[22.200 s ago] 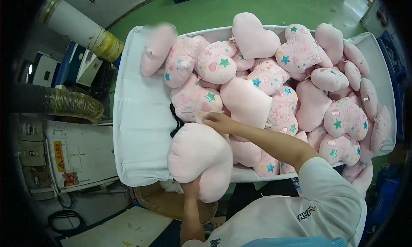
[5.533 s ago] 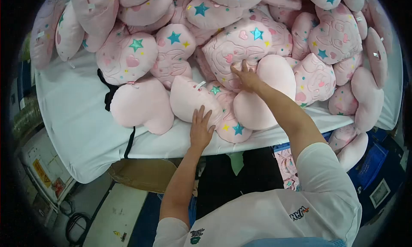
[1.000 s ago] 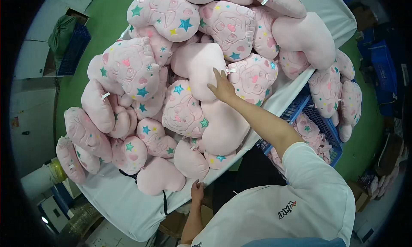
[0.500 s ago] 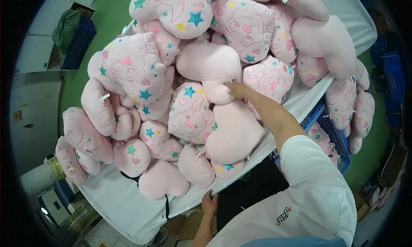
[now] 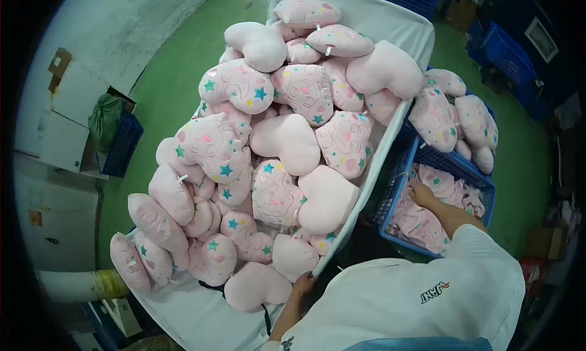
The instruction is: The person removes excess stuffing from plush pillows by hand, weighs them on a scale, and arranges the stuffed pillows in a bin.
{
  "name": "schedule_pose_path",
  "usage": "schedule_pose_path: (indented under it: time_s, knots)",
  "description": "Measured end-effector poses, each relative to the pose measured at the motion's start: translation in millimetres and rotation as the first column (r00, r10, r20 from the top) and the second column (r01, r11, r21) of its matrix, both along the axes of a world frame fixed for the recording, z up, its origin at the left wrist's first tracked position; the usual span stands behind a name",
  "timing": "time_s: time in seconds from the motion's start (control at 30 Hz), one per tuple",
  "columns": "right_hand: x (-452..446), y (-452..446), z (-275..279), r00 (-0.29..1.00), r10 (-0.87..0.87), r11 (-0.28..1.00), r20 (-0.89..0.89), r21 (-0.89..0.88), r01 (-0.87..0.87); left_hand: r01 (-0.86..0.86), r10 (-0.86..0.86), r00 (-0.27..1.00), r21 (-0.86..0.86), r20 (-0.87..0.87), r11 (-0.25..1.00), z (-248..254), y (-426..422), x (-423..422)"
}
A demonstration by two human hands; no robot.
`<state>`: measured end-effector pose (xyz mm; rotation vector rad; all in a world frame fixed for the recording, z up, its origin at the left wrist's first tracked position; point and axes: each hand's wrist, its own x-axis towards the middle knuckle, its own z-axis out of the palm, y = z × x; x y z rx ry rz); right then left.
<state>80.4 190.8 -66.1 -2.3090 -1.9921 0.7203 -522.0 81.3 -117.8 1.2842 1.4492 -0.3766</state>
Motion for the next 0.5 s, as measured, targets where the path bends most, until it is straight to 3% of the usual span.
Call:
schedule_pose_path:
  time_s: [0.07, 0.13, 0.23, 0.33, 0.5]
  knots:
    - [22, -111, 3, 0.988, -0.107, 0.961, 0.109, -0.242, 0.130, 0.059, -0.059, 0.998, 0.000, -0.003, 0.998, 5, -10, -17]
    - [22, -214, 3, 0.975, -0.166, 0.844, 0.150, -0.489, 0.219, 0.098, -0.098, 0.995, 0.002, -0.007, 0.995, 8, -19, -29]
    - [-23, -326, 0, 0.964, -0.262, 0.656, 0.045, -0.724, 0.212, 0.156, -0.156, 0.988, 0.001, -0.014, 0.988, 15, -31, -40]
    - [-93, -375, -13, 0.908, -0.403, 0.606, -0.113, -0.776, 0.172, 0.215, -0.215, 0.976, 0.006, -0.022, 0.977, 25, -34, -45]
    - [-162, -386, -23, 0.780, -0.546, 0.736, -0.304, -0.619, 0.274, 0.326, -0.326, 0.945, 0.002, -0.040, 0.945, 40, -32, -40]
